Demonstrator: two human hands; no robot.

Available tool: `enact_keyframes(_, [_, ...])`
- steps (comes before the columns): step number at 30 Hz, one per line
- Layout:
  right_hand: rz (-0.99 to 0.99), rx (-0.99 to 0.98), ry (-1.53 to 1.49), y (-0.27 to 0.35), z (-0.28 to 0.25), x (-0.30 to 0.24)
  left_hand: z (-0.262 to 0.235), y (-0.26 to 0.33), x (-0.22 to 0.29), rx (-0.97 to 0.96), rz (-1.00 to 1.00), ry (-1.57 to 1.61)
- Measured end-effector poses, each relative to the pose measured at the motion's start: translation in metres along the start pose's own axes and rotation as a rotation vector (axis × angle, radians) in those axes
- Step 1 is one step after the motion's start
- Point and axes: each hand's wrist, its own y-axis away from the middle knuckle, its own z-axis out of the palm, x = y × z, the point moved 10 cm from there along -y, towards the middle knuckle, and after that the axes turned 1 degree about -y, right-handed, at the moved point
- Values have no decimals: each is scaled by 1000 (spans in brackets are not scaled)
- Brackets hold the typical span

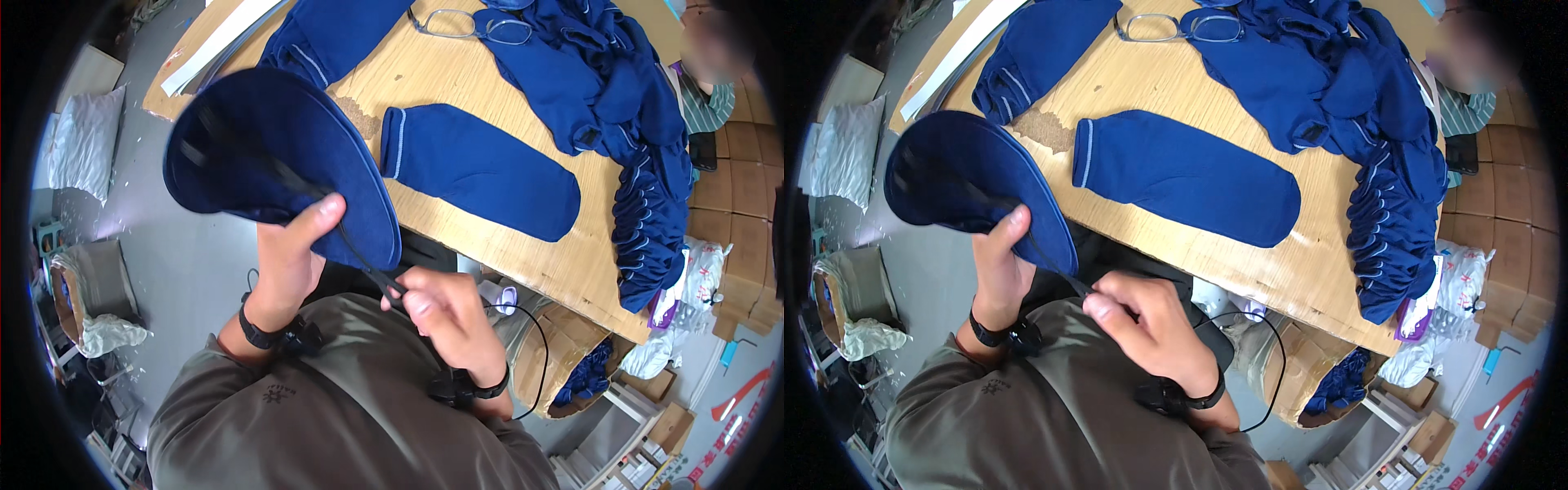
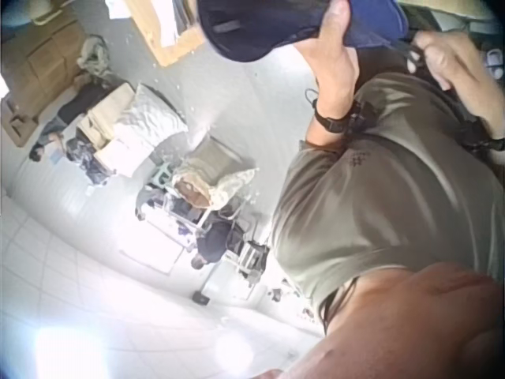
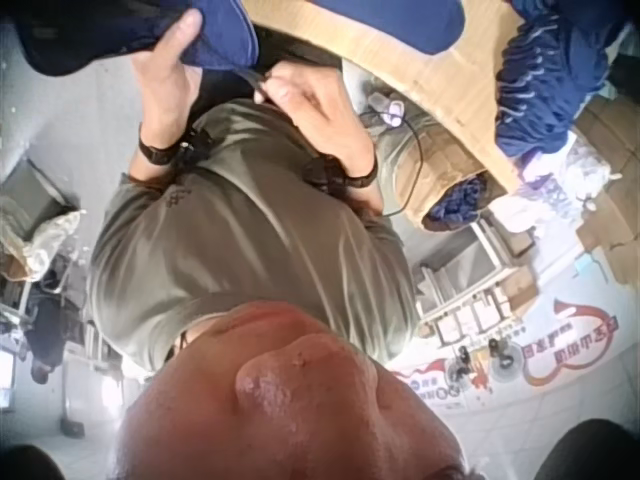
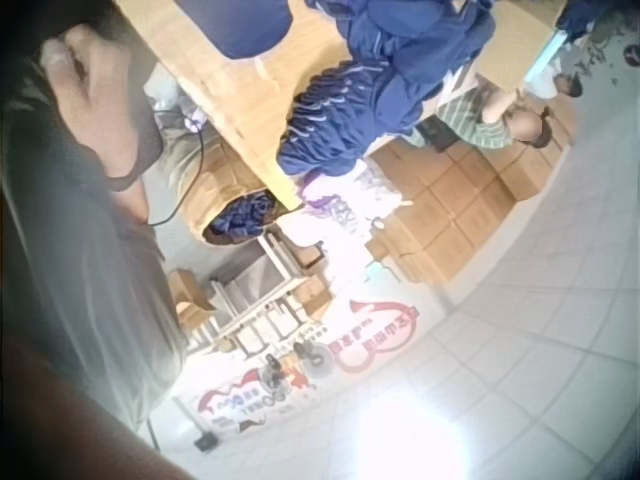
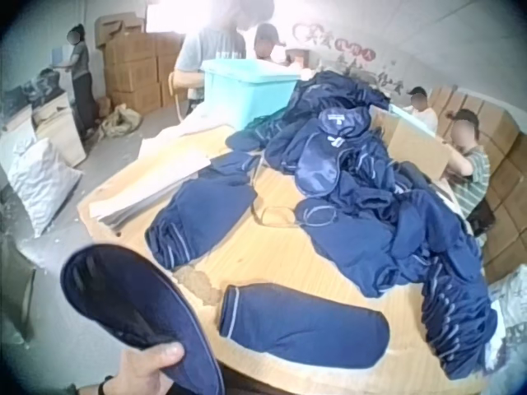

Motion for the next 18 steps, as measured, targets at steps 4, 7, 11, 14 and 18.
enact_keyframes(4, [-110,-88,193,-2,16,-2,12,11,6,-32,117,-108])
enact_keyframes(7, [-212,23,234,3,19,-14,10,10,13,6,134,-238])
enact_keyframes(11, [-73,492,-181,17,-27,3,-6,-6,30,195,225,-56])
enact_keyframes(14, [-37,72,4,-4,9,0,-22,-19,38,266,223,-32])
enact_keyframes(18, [-109,-102,51,-7,32,-23,0,-4,35,177,95,-224])
